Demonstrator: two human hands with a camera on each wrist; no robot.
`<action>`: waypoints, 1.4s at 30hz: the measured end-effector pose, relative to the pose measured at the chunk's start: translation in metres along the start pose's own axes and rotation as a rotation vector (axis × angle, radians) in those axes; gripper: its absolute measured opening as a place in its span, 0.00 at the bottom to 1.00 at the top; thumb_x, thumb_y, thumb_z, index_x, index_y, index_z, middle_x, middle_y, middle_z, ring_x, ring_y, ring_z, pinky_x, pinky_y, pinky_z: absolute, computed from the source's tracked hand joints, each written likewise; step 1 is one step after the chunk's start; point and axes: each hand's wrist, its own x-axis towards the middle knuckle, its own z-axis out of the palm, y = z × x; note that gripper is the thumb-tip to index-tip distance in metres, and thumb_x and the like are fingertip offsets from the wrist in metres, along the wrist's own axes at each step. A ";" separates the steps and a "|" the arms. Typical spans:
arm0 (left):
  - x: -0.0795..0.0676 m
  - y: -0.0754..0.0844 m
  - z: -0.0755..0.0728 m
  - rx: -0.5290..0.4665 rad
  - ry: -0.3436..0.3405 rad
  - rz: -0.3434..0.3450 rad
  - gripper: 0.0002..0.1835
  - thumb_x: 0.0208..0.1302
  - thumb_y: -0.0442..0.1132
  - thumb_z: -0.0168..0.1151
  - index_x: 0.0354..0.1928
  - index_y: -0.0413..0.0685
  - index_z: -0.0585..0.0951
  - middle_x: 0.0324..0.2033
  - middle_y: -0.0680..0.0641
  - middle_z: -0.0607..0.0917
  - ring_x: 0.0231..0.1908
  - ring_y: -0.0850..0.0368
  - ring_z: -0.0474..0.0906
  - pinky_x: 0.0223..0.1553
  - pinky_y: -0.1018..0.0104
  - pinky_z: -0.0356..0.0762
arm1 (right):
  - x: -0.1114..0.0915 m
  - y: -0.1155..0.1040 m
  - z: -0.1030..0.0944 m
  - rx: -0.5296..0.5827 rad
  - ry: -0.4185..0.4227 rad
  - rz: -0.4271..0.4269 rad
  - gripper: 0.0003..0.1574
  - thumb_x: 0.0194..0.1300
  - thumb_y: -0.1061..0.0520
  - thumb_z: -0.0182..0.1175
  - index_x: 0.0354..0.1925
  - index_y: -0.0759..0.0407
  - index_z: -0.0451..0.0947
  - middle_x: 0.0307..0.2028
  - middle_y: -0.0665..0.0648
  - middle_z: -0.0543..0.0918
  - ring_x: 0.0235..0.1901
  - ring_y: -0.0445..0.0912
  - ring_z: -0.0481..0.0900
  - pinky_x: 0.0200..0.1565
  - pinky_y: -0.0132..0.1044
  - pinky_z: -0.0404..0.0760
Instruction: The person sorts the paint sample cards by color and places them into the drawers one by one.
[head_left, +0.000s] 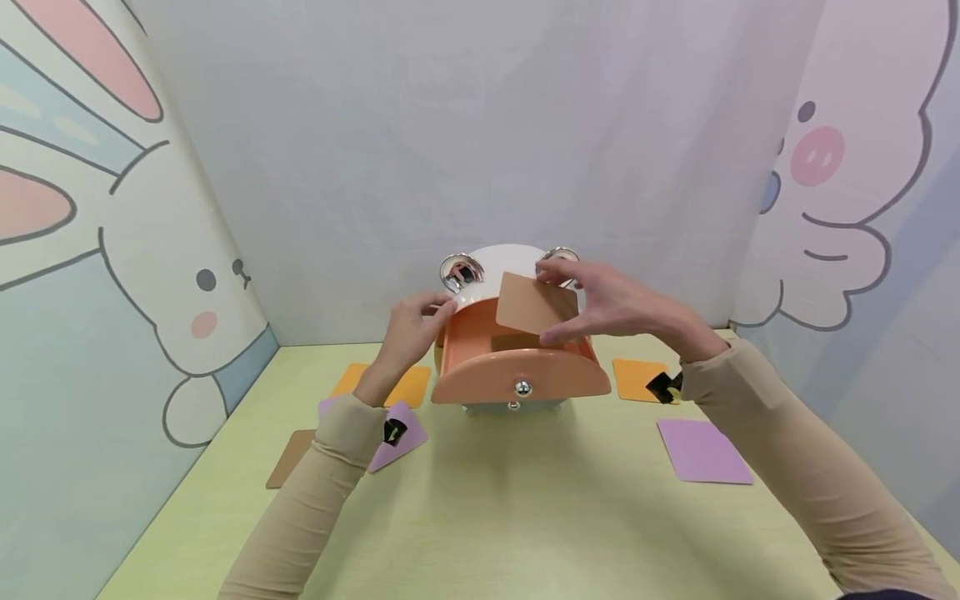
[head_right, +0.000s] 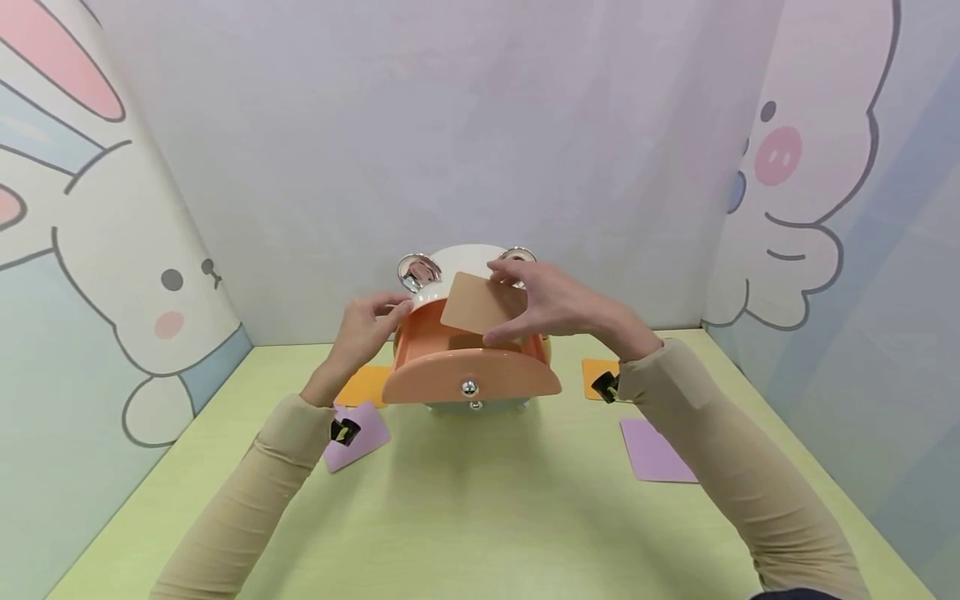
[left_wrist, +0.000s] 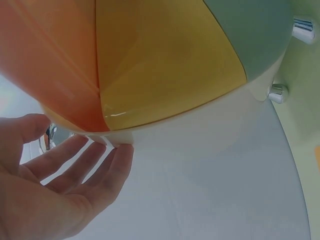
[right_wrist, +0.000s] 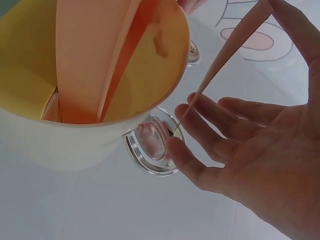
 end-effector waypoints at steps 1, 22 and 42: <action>0.000 0.000 0.000 -0.001 0.000 0.001 0.15 0.68 0.43 0.58 0.47 0.39 0.84 0.45 0.38 0.86 0.44 0.42 0.84 0.47 0.51 0.83 | 0.000 0.000 0.000 0.000 -0.002 0.000 0.59 0.46 0.44 0.76 0.71 0.57 0.60 0.61 0.53 0.76 0.62 0.48 0.70 0.65 0.51 0.66; 0.000 0.000 0.000 -0.003 0.005 -0.003 0.16 0.68 0.43 0.58 0.47 0.39 0.84 0.45 0.38 0.86 0.44 0.42 0.84 0.46 0.51 0.83 | -0.001 -0.002 0.002 -0.010 -0.050 -0.030 0.60 0.46 0.42 0.76 0.72 0.50 0.58 0.63 0.53 0.74 0.64 0.48 0.69 0.65 0.54 0.66; 0.000 0.000 0.000 -0.008 -0.005 -0.027 0.16 0.69 0.45 0.58 0.48 0.40 0.84 0.46 0.39 0.86 0.45 0.43 0.83 0.45 0.52 0.84 | -0.006 0.006 0.002 -0.037 -0.052 -0.034 0.48 0.51 0.42 0.73 0.67 0.51 0.67 0.65 0.53 0.73 0.65 0.55 0.69 0.64 0.54 0.68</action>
